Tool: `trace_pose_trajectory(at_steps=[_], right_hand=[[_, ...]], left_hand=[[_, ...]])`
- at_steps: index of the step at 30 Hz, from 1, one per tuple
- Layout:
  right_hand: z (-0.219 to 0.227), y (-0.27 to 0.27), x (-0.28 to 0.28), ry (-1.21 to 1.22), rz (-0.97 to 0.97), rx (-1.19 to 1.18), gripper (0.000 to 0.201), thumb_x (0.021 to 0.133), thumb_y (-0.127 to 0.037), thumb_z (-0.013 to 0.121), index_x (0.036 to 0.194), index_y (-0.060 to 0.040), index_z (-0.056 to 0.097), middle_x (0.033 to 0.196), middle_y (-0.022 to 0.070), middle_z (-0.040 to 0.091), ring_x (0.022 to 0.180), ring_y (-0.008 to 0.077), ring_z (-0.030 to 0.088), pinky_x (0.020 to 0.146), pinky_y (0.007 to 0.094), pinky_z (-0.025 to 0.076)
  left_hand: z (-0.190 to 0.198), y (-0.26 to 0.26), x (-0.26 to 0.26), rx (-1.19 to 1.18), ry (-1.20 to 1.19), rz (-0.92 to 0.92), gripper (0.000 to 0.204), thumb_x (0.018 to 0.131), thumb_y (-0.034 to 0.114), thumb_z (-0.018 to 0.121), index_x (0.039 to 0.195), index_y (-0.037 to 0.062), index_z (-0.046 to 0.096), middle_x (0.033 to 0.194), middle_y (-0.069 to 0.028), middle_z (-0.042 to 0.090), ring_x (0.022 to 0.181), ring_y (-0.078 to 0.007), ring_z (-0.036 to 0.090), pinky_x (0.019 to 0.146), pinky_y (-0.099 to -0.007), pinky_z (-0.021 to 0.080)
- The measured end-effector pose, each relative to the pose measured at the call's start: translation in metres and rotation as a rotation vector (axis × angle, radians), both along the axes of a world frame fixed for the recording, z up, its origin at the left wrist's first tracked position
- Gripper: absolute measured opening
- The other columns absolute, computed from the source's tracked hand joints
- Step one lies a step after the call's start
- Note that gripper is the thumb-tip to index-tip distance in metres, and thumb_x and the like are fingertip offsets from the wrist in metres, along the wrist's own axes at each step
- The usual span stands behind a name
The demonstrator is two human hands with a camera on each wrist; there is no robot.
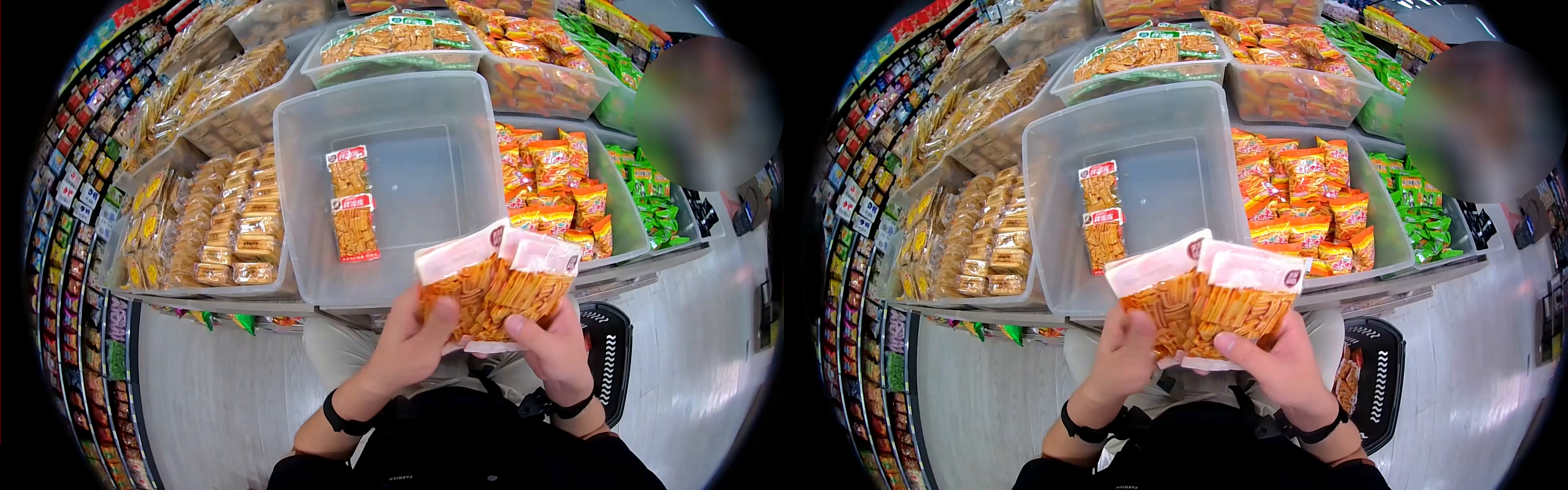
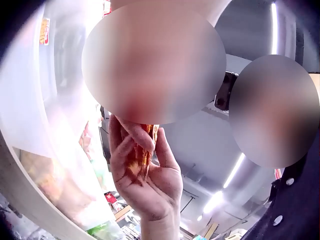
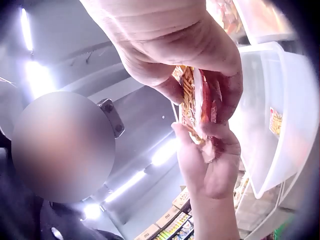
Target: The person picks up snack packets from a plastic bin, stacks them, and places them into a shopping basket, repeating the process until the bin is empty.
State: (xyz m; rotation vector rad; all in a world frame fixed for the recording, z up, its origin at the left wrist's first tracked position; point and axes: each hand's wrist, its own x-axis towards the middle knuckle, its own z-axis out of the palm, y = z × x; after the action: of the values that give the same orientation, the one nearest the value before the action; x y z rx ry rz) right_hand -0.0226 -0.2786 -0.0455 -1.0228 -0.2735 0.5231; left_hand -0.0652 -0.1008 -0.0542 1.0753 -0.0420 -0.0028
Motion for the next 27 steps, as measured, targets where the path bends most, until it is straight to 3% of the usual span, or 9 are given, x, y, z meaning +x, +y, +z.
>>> trace_pose_trajectory(at_steps=[3,6,15,18,21,24,25,27], right_hand=[[-0.005,-0.002,0.004,0.045,-0.047,0.028,0.051,0.086,-0.002,0.063,0.131,0.0041,0.042,0.124,0.0151,0.058,0.11,0.0231,0.06,0.093,0.0383,0.05],[-0.006,-0.003,0.003,0.005,-0.032,0.103,0.047,0.086,-0.001,0.062,0.13,0.0031,0.044,0.123,0.0142,0.058,0.11,0.0226,0.059,0.094,0.0385,0.049],[-0.005,-0.001,-0.001,-0.006,-0.089,0.129,0.055,0.085,-0.002,0.064,0.134,0.0025,0.04,0.127,0.0139,0.056,0.116,0.0229,0.056,0.1,0.0382,0.044],[-0.002,-0.004,-0.001,-0.062,-0.068,0.05,0.053,0.087,0.003,0.061,0.134,-0.0002,0.038,0.127,0.0116,0.055,0.117,0.0194,0.055,0.099,0.0361,0.045],[-0.011,0.0,-0.005,-0.185,-0.083,0.018,0.058,0.087,0.002,0.063,0.136,-0.0008,0.033,0.129,0.0087,0.051,0.118,0.0156,0.052,0.1,0.0324,0.043],[-0.014,-0.017,-0.003,-0.18,0.046,-0.012,0.06,0.087,-0.001,0.065,0.137,-0.0009,0.031,0.13,0.0082,0.05,0.117,0.0144,0.052,0.1,0.0321,0.043],[-0.015,-0.027,-0.002,-0.157,0.079,-0.004,0.06,0.088,-0.005,0.065,0.137,-0.0006,0.03,0.131,0.0076,0.049,0.116,0.0138,0.052,0.101,0.0315,0.042],[-0.034,-0.038,-0.005,-0.175,-0.013,0.056,0.06,0.089,-0.008,0.064,0.138,-0.0016,0.029,0.129,0.0071,0.05,0.112,0.013,0.054,0.092,0.0304,0.048]], left_hand=[[0.005,0.008,0.0,-0.186,0.099,-0.112,0.038,0.102,0.023,0.043,0.13,-0.0029,0.044,0.117,-0.0113,0.059,0.09,-0.014,0.062,0.074,-0.0266,0.053],[0.01,0.004,-0.002,-0.032,0.02,-0.034,0.038,0.102,0.022,0.046,0.13,-0.0038,0.044,0.118,-0.0115,0.059,0.094,-0.0162,0.063,0.078,-0.029,0.054],[-0.005,-0.003,0.009,-0.037,-0.118,0.147,0.035,0.098,0.018,0.053,0.125,-0.0032,0.046,0.113,-0.01,0.062,0.097,-0.0163,0.063,0.082,-0.03,0.055],[0.001,-0.006,0.006,0.093,-0.087,0.169,0.039,0.096,0.019,0.057,0.125,-0.0039,0.045,0.113,-0.0087,0.061,0.098,-0.0147,0.061,0.086,-0.0291,0.052],[-0.011,-0.02,0.01,0.308,-0.192,0.268,0.045,0.098,0.03,0.053,0.126,-0.0041,0.044,0.115,-0.0096,0.06,0.103,-0.0149,0.058,0.09,-0.0297,0.048],[-0.001,-0.04,0.014,0.205,-0.188,0.105,0.054,0.1,0.042,0.044,0.128,-0.0046,0.042,0.119,-0.0116,0.057,0.108,-0.016,0.055,0.093,-0.0312,0.044],[-0.004,-0.043,0.014,0.335,-0.13,-0.003,0.062,0.099,0.05,0.037,0.129,-0.0047,0.042,0.122,-0.0132,0.055,0.11,-0.0169,0.054,0.094,-0.0322,0.044],[-0.014,-0.047,0.024,0.446,-0.194,-0.128,0.061,0.099,0.048,0.04,0.128,-0.0049,0.043,0.121,-0.0126,0.056,0.108,-0.0171,0.055,0.093,-0.032,0.044]])
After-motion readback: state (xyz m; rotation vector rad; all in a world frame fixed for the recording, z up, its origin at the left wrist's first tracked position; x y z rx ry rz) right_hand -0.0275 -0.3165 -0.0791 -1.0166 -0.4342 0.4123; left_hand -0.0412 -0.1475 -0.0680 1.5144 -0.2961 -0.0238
